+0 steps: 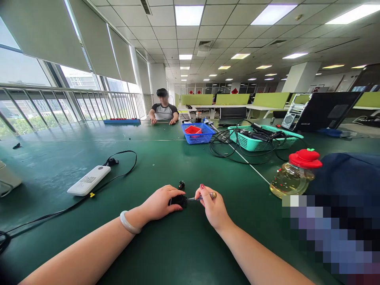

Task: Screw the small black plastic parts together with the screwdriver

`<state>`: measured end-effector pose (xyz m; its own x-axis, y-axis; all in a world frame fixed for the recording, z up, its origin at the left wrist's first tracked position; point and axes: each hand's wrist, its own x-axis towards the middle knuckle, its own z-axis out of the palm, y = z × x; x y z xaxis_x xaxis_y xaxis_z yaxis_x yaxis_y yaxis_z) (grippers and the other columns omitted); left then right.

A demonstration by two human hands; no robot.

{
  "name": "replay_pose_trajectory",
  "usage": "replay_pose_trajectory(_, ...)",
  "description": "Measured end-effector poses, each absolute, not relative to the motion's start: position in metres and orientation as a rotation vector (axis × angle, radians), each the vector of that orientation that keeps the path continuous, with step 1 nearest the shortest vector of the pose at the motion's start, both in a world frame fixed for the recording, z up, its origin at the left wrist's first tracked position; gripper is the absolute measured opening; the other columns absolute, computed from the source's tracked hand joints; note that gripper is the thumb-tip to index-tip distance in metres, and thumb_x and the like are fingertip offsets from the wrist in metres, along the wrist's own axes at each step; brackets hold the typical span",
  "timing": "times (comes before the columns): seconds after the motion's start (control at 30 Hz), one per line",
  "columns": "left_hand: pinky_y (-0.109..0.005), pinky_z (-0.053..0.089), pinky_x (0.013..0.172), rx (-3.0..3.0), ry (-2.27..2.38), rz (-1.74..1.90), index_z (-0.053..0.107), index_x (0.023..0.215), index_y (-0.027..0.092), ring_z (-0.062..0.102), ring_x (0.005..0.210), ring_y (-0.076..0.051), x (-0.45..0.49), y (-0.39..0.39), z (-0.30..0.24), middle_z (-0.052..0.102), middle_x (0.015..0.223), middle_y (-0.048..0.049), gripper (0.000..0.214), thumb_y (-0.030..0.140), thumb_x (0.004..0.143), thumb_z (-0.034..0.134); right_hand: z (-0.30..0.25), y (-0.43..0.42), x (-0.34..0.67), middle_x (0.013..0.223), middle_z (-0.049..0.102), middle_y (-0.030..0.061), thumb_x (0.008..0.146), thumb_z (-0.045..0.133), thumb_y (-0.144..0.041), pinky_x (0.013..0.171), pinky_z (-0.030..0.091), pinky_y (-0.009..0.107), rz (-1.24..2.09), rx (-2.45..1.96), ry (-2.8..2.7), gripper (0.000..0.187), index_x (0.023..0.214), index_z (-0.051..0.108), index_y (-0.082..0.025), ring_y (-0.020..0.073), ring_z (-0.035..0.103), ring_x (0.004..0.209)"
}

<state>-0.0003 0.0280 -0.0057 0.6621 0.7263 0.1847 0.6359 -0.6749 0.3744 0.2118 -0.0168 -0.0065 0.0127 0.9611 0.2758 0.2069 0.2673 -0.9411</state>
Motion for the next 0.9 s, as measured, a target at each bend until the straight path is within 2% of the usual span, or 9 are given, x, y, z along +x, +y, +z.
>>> replay_pose_trajectory(0.1, -0.037, 0.048, 0.098, 2.613, 1.118, 0.449, 0.063, 0.127, 0.024, 0.063, 0.108, -0.025, 0.001, 0.028, -0.005, 0.070, 0.117, -0.0072, 0.049, 0.041, 0.082, 0.073, -0.006, -0.020, 0.212, 0.051, 0.034, -0.0027, 0.089, 0.039, -0.070, 0.049, 0.028, 0.029, 0.810, -1.158, -1.471, 0.059, 0.060, 0.055, -0.021, 0.0136, 0.033, 0.050)
replay_pose_trajectory(0.23, -0.038, 0.049, 0.094, 2.627, 1.151, 0.421, 0.063, 0.127, 0.025, 0.063, 0.104, -0.025, 0.003, 0.026, -0.003, 0.071, 0.113, -0.0072, 0.053, 0.046, 0.079, 0.074, -0.005, -0.025, 0.212, 0.058, 0.049, 0.0023, 0.094, 0.037, -0.058, 0.052, 0.034, 0.030, 0.655, -1.097, -1.550, 0.056, 0.056, 0.054, -0.021, 0.0162, 0.042, 0.056)
replay_pose_trajectory(0.33, -0.037, 0.050, 0.091, 2.638, 1.142, 0.413, 0.063, 0.127, 0.025, 0.064, 0.100, -0.026, 0.004, 0.026, -0.002, 0.072, 0.108, -0.0070, 0.057, 0.049, 0.077, 0.076, -0.003, -0.028, 0.212, 0.061, 0.054, 0.0036, 0.097, 0.035, -0.047, 0.057, 0.039, 0.032, 0.582, -1.022, -1.662, 0.051, 0.057, 0.054, -0.022, 0.0187, 0.048, 0.063)
replay_pose_trajectory(0.47, -0.037, 0.049, 0.090, 2.644, 1.103, 0.420, 0.063, 0.127, 0.026, 0.064, 0.100, -0.025, 0.003, 0.026, -0.003, 0.072, 0.108, -0.0072, 0.058, 0.049, 0.076, 0.077, -0.001, -0.031, 0.211, 0.060, 0.057, 0.0028, 0.096, 0.034, -0.031, 0.064, 0.043, 0.034, 0.432, -0.950, -1.846, 0.040, 0.064, 0.054, -0.023, 0.0204, 0.050, 0.068)
replay_pose_trajectory(0.6, -0.036, 0.048, 0.091, 2.631, 1.096, 0.425, 0.063, 0.128, 0.024, 0.063, 0.102, -0.025, 0.003, 0.024, -0.001, 0.071, 0.110, -0.0072, 0.057, 0.045, 0.077, 0.077, 0.002, -0.034, 0.209, 0.062, 0.057, -0.0008, 0.091, 0.039, -0.019, 0.068, 0.044, 0.034, 0.273, -0.856, -1.951, 0.024, 0.072, 0.053, -0.024, 0.0177, 0.048, 0.065)
replay_pose_trajectory(0.8, -0.037, 0.049, 0.089, 2.653, 1.048, 0.430, 0.061, 0.130, 0.023, 0.062, 0.100, -0.025, 0.002, 0.020, 0.004, 0.072, 0.108, -0.0081, 0.054, 0.044, 0.082, 0.072, 0.003, -0.037, 0.205, 0.060, 0.049, -0.0057, 0.084, 0.042, -0.012, 0.077, 0.043, 0.037, 0.143, -0.718, -2.031, 0.015, 0.077, 0.045, -0.024, 0.0130, 0.040, 0.054)
replay_pose_trajectory(0.9, -0.037, 0.048, 0.089, 2.679, 1.022, 0.434, 0.062, 0.129, 0.022, 0.062, 0.099, -0.024, 0.002, 0.020, 0.003, 0.072, 0.107, -0.0078, 0.050, 0.039, 0.083, 0.070, 0.004, -0.038, 0.203, 0.059, 0.050, -0.0070, 0.081, 0.044, -0.011, 0.081, 0.044, 0.038, 0.087, -0.702, -2.093, 0.014, 0.078, 0.044, -0.024, 0.0122, 0.042, 0.053)
